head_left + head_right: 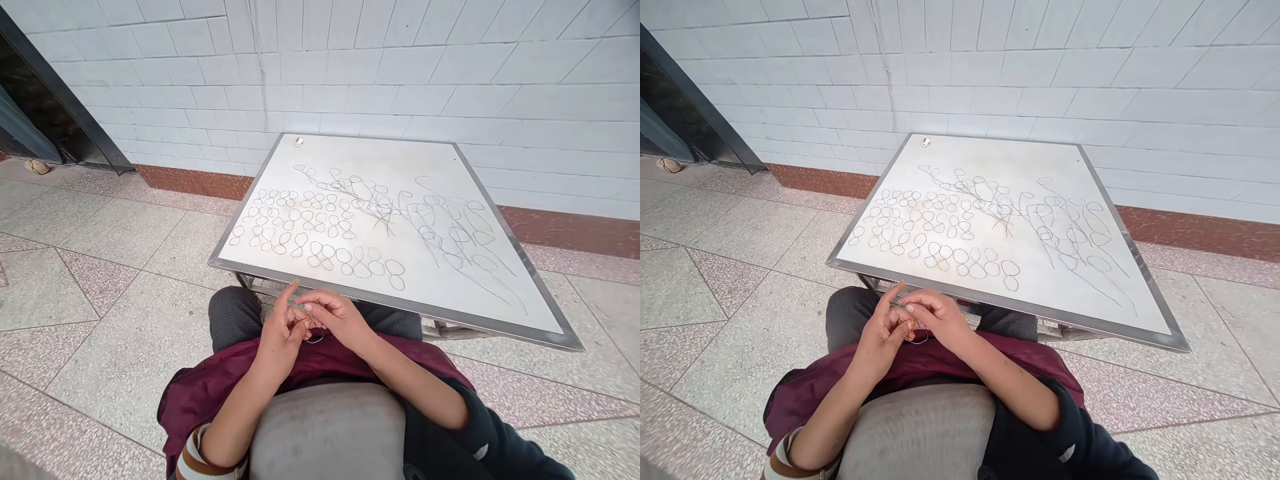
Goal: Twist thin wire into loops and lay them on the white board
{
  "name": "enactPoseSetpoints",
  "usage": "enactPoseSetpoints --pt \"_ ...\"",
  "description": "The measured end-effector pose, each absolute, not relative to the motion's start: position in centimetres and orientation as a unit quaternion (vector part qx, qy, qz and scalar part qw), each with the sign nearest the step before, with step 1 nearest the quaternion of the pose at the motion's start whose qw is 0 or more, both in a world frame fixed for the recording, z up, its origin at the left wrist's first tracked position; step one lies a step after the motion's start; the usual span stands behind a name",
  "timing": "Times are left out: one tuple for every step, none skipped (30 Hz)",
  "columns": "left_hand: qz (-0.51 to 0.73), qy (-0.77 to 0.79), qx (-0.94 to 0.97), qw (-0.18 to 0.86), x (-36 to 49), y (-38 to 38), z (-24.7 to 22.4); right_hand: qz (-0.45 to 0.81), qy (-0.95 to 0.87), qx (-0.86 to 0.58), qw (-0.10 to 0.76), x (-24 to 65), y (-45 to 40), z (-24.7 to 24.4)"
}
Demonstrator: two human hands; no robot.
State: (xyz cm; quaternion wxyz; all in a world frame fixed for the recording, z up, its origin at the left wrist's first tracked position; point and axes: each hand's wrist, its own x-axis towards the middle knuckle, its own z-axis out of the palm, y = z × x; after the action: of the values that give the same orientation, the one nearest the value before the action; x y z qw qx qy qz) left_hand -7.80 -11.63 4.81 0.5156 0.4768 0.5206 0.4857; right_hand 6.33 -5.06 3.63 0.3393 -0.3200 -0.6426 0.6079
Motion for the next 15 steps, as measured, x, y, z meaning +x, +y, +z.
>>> enactPoseSetpoints --pt "0.484 0.523 0.475 0.516 -7.74 -11.58 4.9 0.605 -0.637 -0.326 0.35 6.25 -5.05 3.54" --pt "0.485 0.526 0.472 0.516 -7.68 -11.51 4.99 0.596 -0.632 -0.334 0.365 6.17 -5.07 3.44" --pt "0.486 0.529 0.467 0.517 -7.63 -11.45 5.07 0.582 -0.631 -0.343 0.381 6.11 -5.09 3.33" --pt "0.488 0.531 0.461 0.517 -7.59 -11.39 5.12 0.562 -0.636 -0.351 0.396 6.06 -5.12 3.23" --pt "0.49 0.533 0.458 0.517 -7.57 -11.34 5.15 0.539 -0.646 -0.355 0.408 6.04 -5.13 3.15" --pt "0.491 0.534 0.456 0.516 -7.57 -11.29 5.15 0.516 -0.659 -0.355 0.417 6.04 -5.13 3.08" --pt "0.492 0.534 0.455 0.515 -7.58 -11.26 5.13 0.495 -0.672 -0.353 0.423 6.06 -5.1 3.03" --pt "0.492 0.534 0.454 0.517 -7.61 -11.23 5.11 0.482 -0.683 -0.349 0.424 6.1 -5.05 3.0" --pt "0.491 0.534 0.451 0.52 -7.65 -11.21 5.08 0.475 -0.69 -0.345 0.423 6.14 -4.99 2.98" --pt "0.491 0.534 0.446 0.524 -7.68 -11.19 5.05 0.475 -0.693 -0.343 0.421 6.18 -4.91 2.96" --pt "0.492 0.534 0.438 0.53 -7.72 -11.18 5.04 0.482 -0.69 -0.344 0.416 6.22 -4.83 2.96" --pt "0.494 0.533 0.43 0.536 -7.75 -11.17 5.04 0.493 -0.684 -0.348 0.411 6.25 -4.75 2.96" --pt "0.497 0.531 0.422 0.542 -7.78 -11.16 5.06 0.505 -0.674 -0.354 0.406 6.27 -4.69 2.97" --pt "0.501 0.528 0.414 0.547 -7.8 -11.17 5.08 0.517 -0.663 -0.361 0.404 6.27 -4.65 2.99" --pt "0.506 0.525 0.405 0.551 -7.81 -11.18 5.09 0.526 -0.651 -0.367 0.404 6.26 -4.62 3.02"
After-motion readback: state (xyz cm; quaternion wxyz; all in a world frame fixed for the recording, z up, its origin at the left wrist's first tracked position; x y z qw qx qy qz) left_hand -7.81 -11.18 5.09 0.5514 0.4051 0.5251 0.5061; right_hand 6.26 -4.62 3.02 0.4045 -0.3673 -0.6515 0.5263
